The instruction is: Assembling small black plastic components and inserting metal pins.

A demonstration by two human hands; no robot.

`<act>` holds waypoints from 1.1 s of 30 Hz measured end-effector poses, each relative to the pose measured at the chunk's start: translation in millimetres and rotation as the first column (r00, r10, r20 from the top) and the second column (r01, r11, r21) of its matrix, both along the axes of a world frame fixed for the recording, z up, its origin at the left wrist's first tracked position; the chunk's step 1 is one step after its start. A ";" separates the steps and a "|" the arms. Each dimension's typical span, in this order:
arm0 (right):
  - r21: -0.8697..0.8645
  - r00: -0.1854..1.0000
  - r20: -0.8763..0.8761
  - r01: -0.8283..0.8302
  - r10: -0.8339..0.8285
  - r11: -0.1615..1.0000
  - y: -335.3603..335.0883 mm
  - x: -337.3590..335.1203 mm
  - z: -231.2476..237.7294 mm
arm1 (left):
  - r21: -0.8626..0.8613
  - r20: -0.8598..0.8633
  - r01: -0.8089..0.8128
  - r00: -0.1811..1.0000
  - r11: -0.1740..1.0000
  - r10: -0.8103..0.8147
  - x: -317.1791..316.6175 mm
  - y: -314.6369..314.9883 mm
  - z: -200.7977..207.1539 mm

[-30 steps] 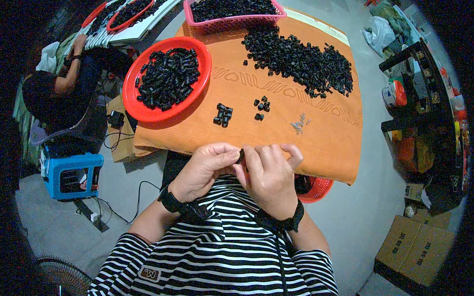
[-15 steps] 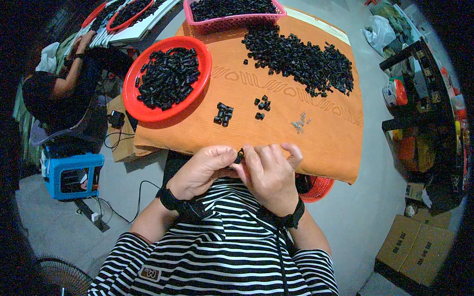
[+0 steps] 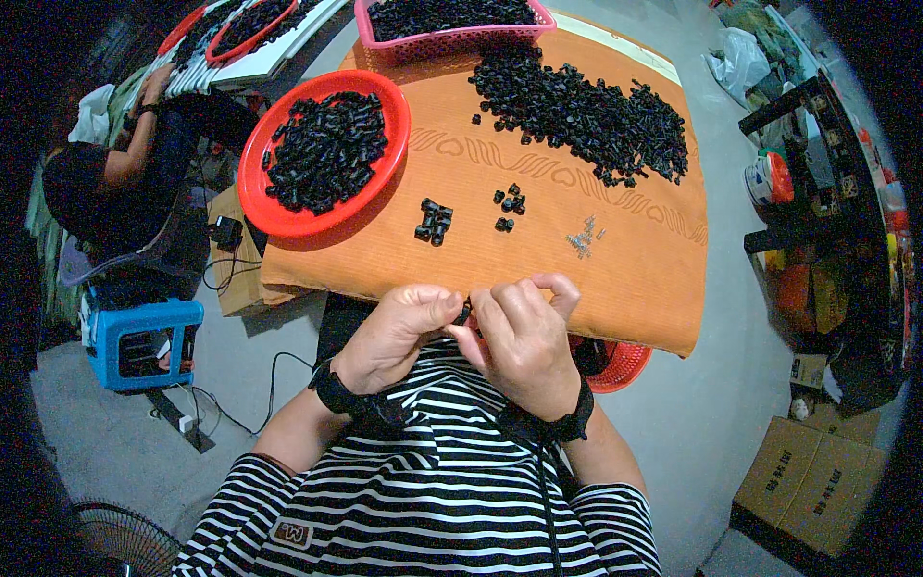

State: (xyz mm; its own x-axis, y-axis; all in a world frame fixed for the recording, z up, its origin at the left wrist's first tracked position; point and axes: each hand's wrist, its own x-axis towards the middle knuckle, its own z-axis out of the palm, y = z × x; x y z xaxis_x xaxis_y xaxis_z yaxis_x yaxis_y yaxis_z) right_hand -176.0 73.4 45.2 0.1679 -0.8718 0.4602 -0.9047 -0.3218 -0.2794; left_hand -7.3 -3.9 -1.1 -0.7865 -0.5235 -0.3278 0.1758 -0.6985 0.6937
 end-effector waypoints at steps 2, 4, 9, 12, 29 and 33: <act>-0.006 1.000 0.005 -0.007 0.007 1.000 1.2 0.2 1.0 | 0.025 -0.029 0.025 0.999 0.999 -0.025 2.4 -0.3 1.1; 0.003 0.999 -0.030 -0.025 0.025 1.000 2.5 0.7 -0.9 | 0.012 0.005 0.039 0.999 0.999 -0.039 2.8 -1.9 8.9; -0.024 0.999 -0.011 0.038 -0.039 0.999 -1.3 -0.1 -1.8 | -0.090 0.028 0.060 0.998 0.994 -0.058 2.0 -9.4 10.1; -0.044 0.999 0.014 0.052 -0.051 0.998 -0.4 0.4 -3.7 | 0.029 -0.044 0.070 0.997 0.997 -0.068 2.9 -8.6 3.5; 0.032 0.951 -0.058 0.305 -0.302 0.952 -15.9 -60.9 -43.0 | 0.011 0.175 0.042 0.984 0.999 -0.043 -1.5 -8.7 10.1; -0.083 0.785 -0.300 0.544 -0.541 0.835 -17.8 -96.4 -65.1 | 0.053 0.157 0.068 0.985 0.996 -0.075 -2.5 -10.5 8.8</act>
